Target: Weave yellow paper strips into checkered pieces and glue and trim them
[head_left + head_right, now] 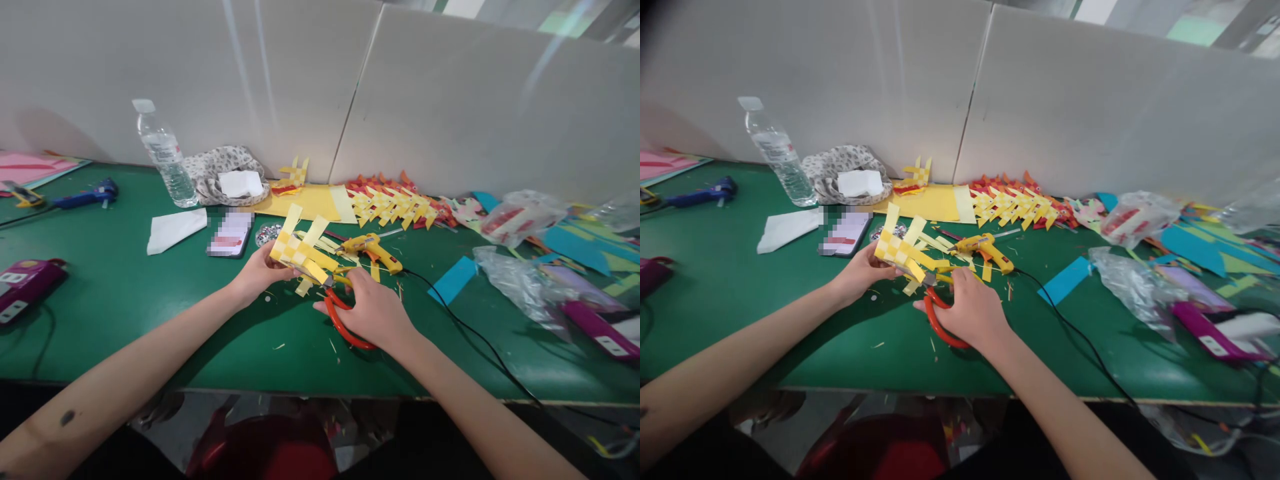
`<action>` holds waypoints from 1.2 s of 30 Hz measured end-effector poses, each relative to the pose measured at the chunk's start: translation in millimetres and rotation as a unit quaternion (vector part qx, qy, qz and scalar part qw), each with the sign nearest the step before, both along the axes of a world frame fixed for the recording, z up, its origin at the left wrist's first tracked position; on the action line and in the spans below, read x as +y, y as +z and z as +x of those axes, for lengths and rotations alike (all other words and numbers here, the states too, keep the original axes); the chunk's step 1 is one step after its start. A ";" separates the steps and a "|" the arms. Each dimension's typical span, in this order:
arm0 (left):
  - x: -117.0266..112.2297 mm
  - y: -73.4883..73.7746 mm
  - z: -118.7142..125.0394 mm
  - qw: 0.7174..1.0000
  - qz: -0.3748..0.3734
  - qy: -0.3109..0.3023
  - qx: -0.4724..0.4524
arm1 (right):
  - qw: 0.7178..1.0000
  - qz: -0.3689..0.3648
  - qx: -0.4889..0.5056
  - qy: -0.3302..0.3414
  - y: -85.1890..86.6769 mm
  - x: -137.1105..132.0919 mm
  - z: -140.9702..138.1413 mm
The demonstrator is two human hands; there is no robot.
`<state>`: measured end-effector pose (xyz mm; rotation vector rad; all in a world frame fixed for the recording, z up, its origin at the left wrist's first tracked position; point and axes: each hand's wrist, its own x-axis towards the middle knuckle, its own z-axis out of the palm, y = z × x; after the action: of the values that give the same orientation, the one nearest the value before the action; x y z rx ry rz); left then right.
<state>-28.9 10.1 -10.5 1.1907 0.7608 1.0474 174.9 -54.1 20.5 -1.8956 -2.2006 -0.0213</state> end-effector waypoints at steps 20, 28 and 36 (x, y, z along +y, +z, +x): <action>0.7 -1.6 -1.6 1.000 -0.021 -0.009 -0.009 | 0.999 -0.023 0.039 0.021 3.9 0.3 -0.1; 0.6 -1.0 -1.8 1.000 -0.028 -0.005 -0.008 | 0.998 -0.023 0.043 0.025 5.9 0.3 -0.6; -1.1 1.8 -0.9 0.999 -0.045 0.007 -0.006 | 0.998 -0.019 0.047 0.030 7.3 -0.2 0.5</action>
<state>-29.8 9.0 -8.7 1.1034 0.8006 1.0203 175.4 -54.3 27.7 -1.8115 -2.2085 0.1181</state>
